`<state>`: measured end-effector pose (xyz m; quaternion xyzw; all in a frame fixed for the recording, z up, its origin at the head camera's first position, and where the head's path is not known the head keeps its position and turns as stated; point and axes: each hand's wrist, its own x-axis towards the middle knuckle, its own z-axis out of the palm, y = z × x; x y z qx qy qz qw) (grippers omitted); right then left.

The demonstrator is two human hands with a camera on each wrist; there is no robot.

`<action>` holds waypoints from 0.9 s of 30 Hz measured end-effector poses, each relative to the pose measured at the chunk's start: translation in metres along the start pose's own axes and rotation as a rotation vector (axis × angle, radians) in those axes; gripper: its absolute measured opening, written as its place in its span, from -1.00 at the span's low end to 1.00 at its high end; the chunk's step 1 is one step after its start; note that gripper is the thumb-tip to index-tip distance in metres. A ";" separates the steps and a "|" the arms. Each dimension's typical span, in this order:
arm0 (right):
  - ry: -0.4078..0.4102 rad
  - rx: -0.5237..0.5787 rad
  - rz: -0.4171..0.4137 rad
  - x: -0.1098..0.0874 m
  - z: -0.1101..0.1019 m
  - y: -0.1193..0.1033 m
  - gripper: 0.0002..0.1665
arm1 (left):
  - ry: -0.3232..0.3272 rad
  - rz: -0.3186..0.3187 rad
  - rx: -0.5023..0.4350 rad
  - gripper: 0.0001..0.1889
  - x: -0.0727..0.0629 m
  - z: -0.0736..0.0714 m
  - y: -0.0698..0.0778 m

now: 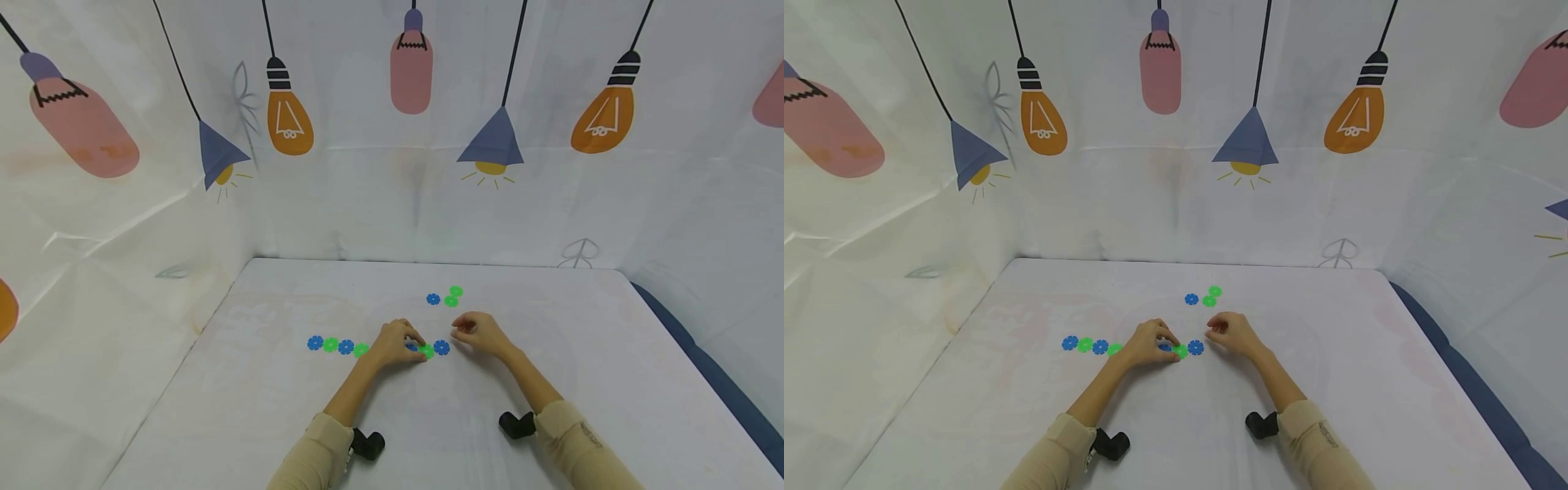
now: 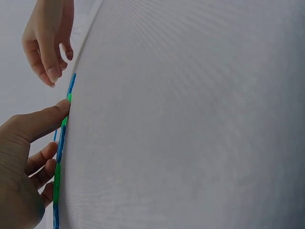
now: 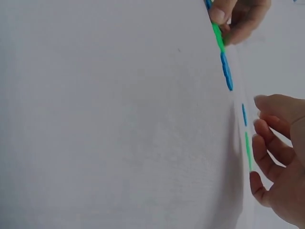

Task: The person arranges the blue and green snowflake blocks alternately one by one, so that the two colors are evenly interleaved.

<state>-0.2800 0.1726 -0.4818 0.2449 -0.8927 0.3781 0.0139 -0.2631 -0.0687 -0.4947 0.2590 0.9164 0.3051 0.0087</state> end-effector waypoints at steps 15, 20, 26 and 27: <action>0.148 -0.107 0.204 0.027 -0.002 0.027 -0.56 | 0.003 0.005 0.017 -0.73 0.000 0.000 0.000; 0.143 -0.171 0.265 0.034 0.002 0.030 -0.47 | -0.001 0.004 0.004 -0.73 -0.001 0.000 0.000; 0.145 -0.200 0.285 0.041 0.004 0.030 -0.48 | -0.003 0.005 0.002 -0.73 -0.001 0.000 -0.001; 0.145 -0.198 0.285 0.042 0.005 0.030 -0.50 | -0.002 0.007 0.004 -0.73 -0.001 0.000 -0.001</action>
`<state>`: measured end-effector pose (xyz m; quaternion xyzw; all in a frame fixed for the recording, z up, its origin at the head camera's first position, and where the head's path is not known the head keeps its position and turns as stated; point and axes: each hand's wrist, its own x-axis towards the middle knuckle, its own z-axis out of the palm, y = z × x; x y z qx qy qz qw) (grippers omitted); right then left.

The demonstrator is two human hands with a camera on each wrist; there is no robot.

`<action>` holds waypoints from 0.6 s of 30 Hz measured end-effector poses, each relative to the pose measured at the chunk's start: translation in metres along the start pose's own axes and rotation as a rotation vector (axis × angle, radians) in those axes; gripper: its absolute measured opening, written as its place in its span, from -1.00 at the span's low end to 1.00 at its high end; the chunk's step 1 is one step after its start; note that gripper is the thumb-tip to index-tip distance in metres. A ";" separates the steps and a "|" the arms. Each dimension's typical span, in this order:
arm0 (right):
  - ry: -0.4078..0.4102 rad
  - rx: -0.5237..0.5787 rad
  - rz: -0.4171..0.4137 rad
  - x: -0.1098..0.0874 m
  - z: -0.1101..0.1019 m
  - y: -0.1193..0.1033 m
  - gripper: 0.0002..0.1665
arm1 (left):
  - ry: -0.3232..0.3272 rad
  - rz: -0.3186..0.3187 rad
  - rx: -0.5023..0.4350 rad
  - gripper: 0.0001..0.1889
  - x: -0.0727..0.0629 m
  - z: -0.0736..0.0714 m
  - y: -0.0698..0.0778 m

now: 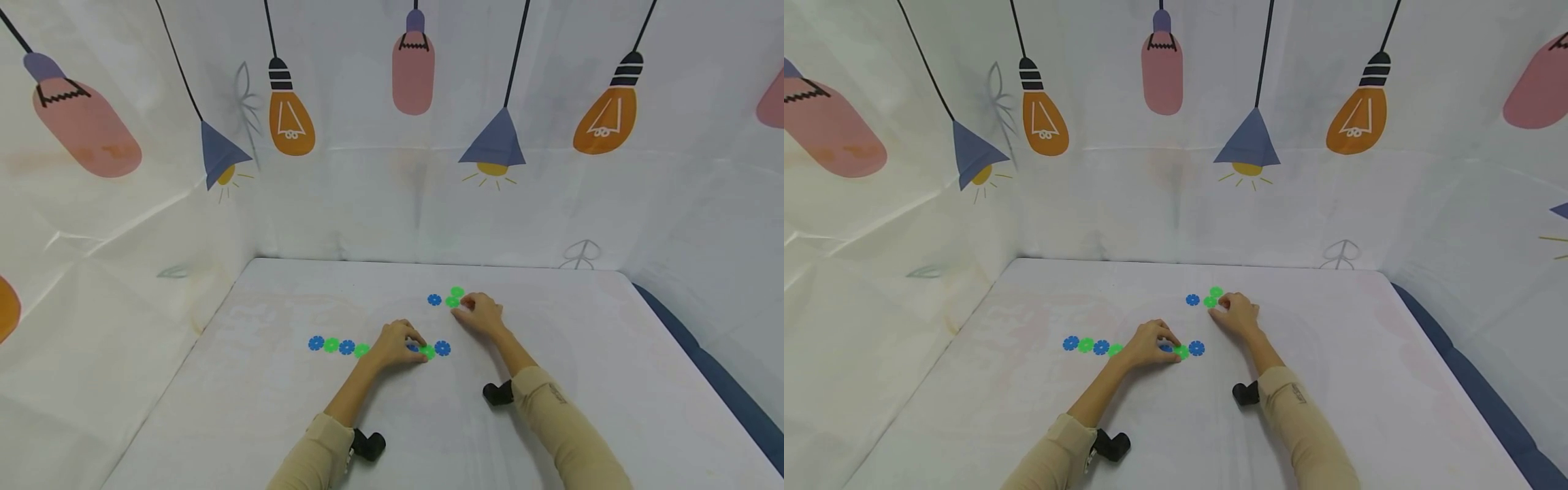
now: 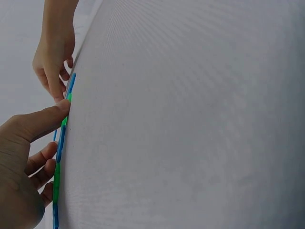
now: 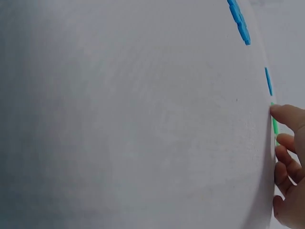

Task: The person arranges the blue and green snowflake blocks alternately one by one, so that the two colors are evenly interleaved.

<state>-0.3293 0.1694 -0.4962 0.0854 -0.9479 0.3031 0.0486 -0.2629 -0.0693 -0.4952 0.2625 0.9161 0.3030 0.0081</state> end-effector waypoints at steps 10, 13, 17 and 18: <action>-0.007 0.029 -0.005 0.004 0.002 -0.003 -0.59 | -0.002 -0.009 -0.006 -0.73 0.000 0.000 0.001; -0.016 0.020 0.003 0.005 0.003 -0.005 -0.55 | -0.007 -0.014 -0.003 -0.73 0.000 0.000 0.001; 0.000 0.002 0.012 0.006 0.004 -0.008 -0.58 | -0.006 -0.013 -0.003 -0.73 0.001 0.000 0.000; 0.006 0.004 0.014 0.006 0.004 -0.008 -0.61 | -0.005 -0.011 -0.004 -0.73 0.001 0.001 0.000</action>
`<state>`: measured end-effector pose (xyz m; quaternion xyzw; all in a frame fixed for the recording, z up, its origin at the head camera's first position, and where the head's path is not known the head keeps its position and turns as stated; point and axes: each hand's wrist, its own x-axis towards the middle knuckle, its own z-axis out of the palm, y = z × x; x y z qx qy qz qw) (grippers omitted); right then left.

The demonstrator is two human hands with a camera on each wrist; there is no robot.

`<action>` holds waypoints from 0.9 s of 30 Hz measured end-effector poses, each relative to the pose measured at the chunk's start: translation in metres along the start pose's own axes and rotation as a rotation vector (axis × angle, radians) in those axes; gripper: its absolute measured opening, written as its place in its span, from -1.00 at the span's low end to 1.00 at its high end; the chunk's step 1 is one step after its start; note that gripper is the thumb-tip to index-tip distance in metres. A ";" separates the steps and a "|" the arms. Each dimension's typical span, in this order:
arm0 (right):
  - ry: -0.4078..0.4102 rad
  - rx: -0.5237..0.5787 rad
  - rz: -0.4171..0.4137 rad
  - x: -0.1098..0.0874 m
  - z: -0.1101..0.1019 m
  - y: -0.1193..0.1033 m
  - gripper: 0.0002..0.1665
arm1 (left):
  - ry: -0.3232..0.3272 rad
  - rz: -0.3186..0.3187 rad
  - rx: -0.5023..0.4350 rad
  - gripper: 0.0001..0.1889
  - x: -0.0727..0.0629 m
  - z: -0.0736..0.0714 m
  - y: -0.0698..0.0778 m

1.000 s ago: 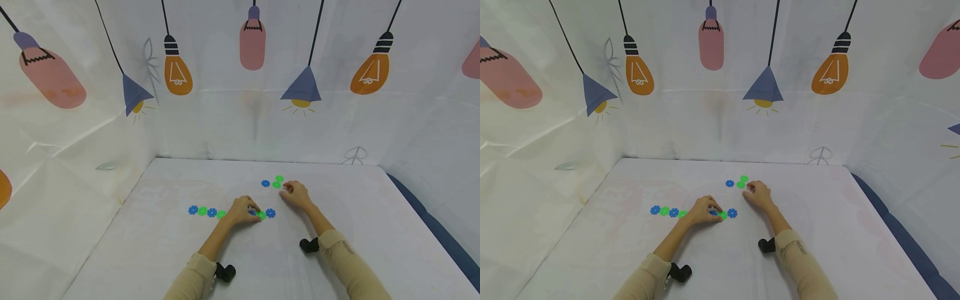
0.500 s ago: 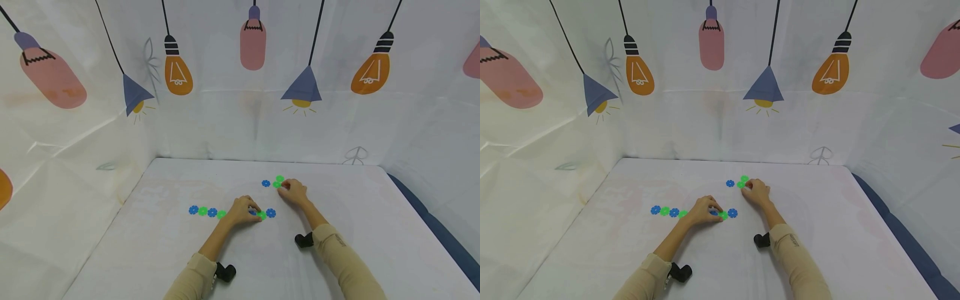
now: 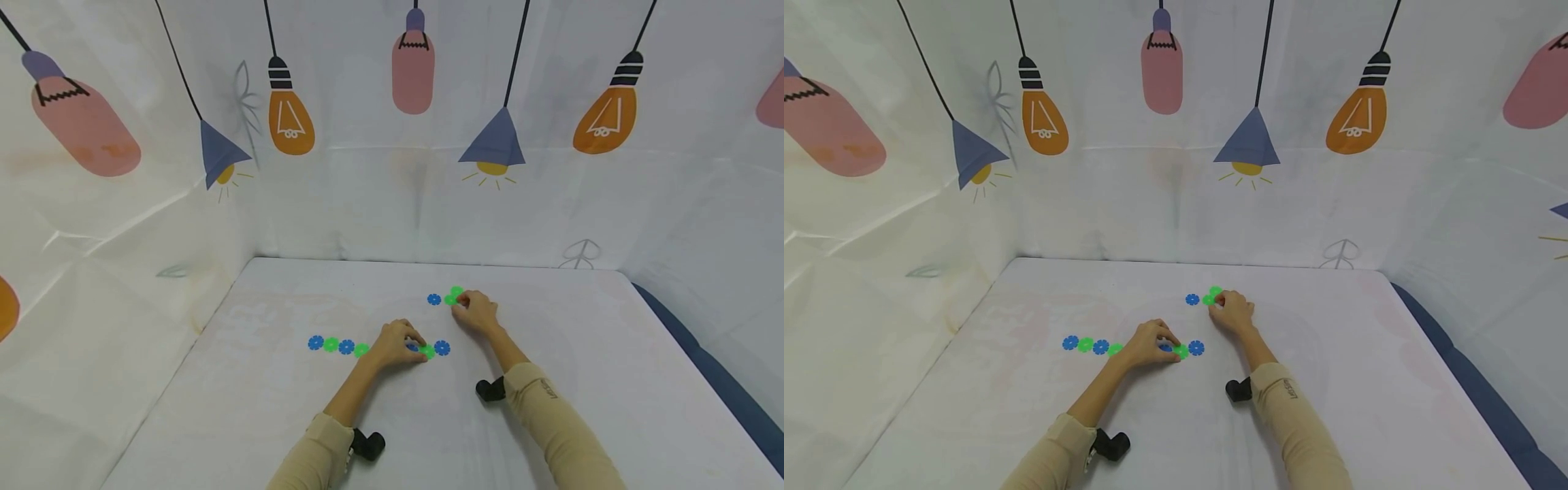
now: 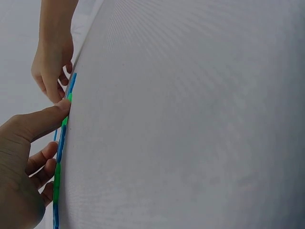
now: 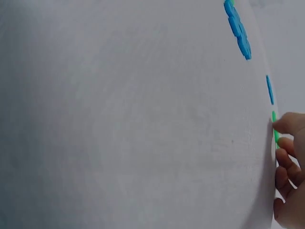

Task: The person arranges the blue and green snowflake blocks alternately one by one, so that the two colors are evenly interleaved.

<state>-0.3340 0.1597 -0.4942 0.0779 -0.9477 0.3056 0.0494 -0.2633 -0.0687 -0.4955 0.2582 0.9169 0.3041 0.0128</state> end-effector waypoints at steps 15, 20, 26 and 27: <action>0.006 -0.006 0.046 0.002 0.001 -0.005 -0.49 | 0.000 -0.005 0.002 -0.72 -0.001 0.000 0.000; 0.014 -0.088 0.079 0.008 0.008 -0.008 -0.41 | -0.001 0.003 0.002 -0.72 -0.001 -0.001 0.000; 0.025 -0.057 0.076 0.009 0.009 -0.012 -0.60 | 0.002 0.010 -0.004 -0.72 -0.001 -0.001 -0.001; 0.023 -0.048 0.076 0.009 0.009 -0.012 -0.62 | 0.004 0.010 -0.003 -0.72 -0.001 -0.001 -0.001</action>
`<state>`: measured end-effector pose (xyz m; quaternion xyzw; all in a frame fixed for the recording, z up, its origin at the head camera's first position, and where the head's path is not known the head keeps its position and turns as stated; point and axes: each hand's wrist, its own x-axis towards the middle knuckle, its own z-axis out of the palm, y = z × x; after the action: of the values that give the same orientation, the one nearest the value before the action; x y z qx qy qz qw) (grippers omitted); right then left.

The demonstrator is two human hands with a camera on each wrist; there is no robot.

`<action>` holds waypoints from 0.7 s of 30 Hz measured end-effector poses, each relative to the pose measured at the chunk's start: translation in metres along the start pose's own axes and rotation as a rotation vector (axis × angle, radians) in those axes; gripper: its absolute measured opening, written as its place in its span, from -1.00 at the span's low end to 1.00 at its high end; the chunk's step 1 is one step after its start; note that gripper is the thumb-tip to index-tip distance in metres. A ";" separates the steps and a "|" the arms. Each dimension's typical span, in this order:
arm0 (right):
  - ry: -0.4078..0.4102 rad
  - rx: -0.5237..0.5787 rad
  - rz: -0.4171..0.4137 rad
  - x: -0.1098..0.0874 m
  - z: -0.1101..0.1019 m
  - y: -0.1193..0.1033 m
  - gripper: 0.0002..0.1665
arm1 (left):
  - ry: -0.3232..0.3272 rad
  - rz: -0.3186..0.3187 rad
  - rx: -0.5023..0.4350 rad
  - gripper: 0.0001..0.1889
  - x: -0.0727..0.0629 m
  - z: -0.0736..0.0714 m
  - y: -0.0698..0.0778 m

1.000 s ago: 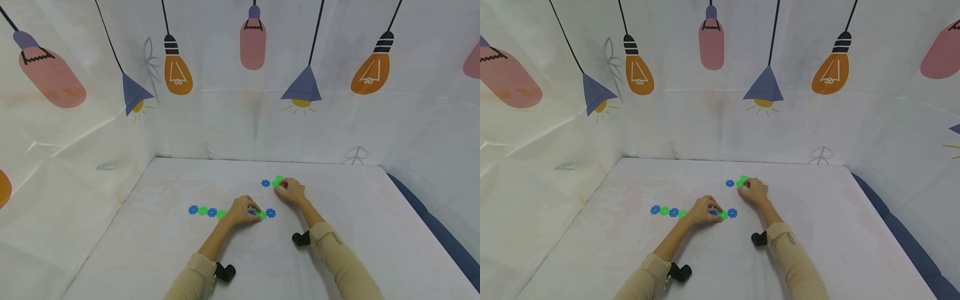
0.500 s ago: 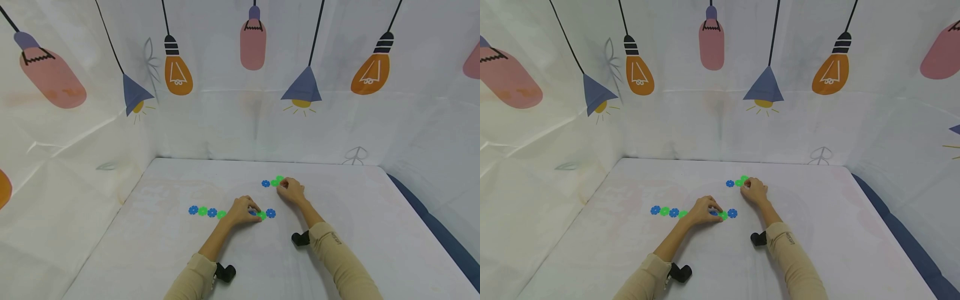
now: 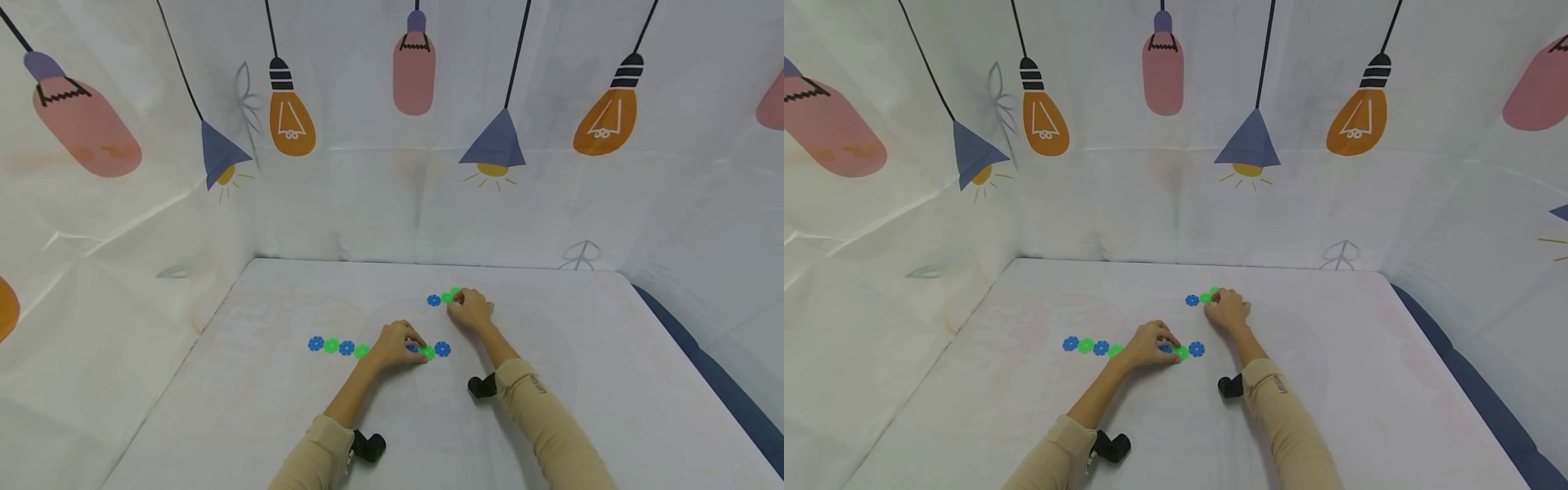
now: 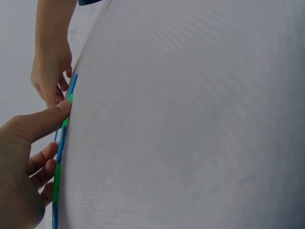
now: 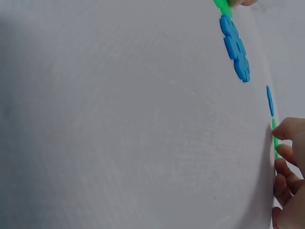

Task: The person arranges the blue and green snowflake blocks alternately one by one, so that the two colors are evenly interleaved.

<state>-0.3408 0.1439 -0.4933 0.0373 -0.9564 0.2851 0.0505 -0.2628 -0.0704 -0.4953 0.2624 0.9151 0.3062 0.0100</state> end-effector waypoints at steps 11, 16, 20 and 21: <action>-0.024 0.045 -0.051 0.001 -0.002 0.004 -0.55 | 0.001 0.002 -0.007 -0.72 0.000 0.000 0.000; -0.043 0.022 -0.093 0.005 -0.003 0.007 -0.47 | -0.008 -0.004 -0.001 -0.72 0.001 -0.001 0.000; -0.066 0.010 -0.104 0.008 -0.005 0.007 -0.48 | -0.011 -0.005 -0.002 -0.72 0.001 -0.001 0.000; -0.072 0.011 -0.103 0.009 -0.006 0.006 -0.48 | -0.011 -0.005 -0.001 -0.72 0.001 -0.001 0.000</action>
<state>-0.3498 0.1524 -0.4903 0.0970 -0.9529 0.2858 0.0305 -0.2638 -0.0704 -0.4949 0.2617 0.9155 0.3051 0.0158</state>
